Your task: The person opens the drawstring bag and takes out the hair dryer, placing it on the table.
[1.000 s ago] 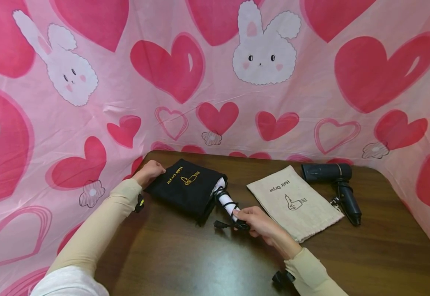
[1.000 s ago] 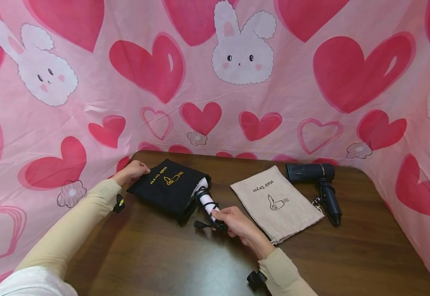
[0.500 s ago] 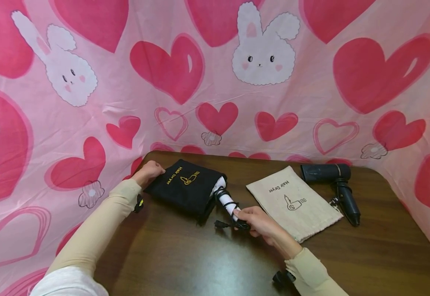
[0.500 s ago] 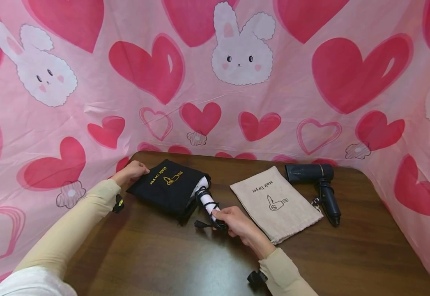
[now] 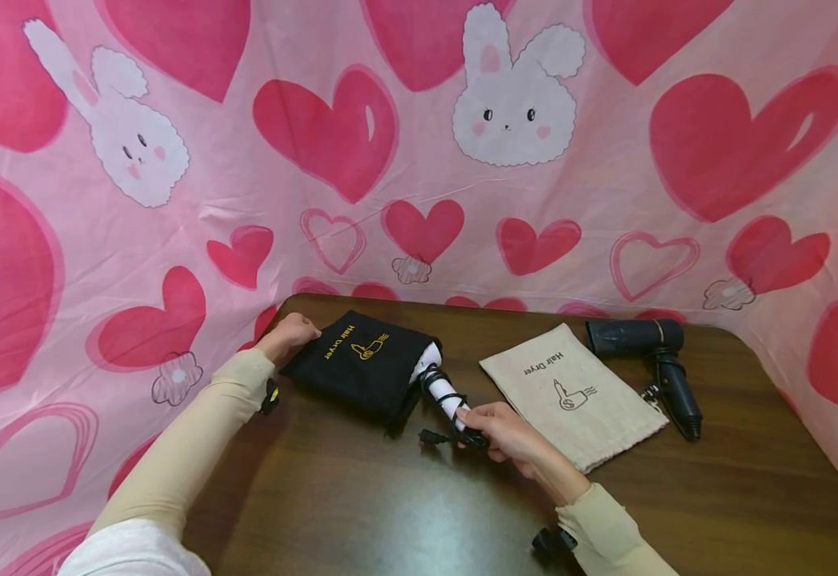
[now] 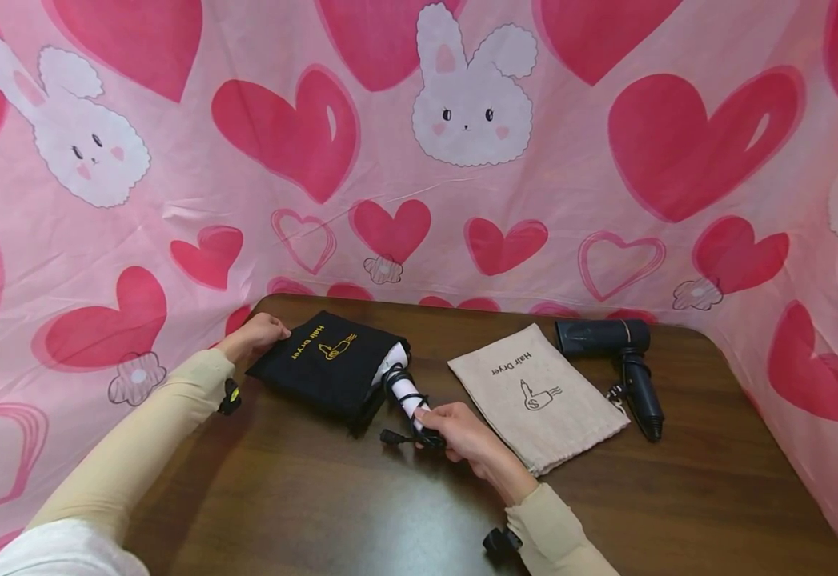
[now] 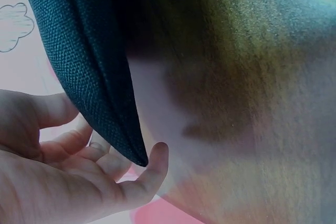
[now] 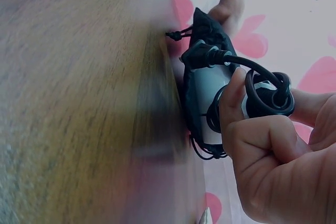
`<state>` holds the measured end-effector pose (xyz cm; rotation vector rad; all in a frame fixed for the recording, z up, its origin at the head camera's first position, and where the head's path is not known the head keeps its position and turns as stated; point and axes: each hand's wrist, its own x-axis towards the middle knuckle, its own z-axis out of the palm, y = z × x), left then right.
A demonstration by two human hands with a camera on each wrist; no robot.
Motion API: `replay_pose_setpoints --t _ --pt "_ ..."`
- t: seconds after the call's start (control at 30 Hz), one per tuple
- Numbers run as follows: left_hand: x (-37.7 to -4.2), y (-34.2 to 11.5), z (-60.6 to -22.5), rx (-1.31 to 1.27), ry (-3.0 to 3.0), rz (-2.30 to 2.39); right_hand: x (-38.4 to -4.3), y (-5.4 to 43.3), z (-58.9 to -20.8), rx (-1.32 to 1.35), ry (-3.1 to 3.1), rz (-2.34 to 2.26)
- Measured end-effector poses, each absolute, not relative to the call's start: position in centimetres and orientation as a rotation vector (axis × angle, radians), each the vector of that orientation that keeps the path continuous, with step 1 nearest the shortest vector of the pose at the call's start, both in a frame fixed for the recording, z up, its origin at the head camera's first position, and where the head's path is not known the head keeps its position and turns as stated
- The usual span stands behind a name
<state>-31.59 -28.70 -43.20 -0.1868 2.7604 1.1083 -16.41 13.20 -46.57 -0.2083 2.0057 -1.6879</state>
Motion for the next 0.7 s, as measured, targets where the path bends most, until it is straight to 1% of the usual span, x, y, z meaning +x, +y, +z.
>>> replay_pose_setpoints --t 0.33,0.7 --pt "-31.83 -28.90 -43.10 -0.168 2.725 1.142 -16.28 13.14 -46.28 -0.247 2.014 -1.706" --pt "-32.28 -28.91 -43.34 -0.244 2.705 1.113 -16.23 13.17 -46.09 -0.238 2.013 -1.704"
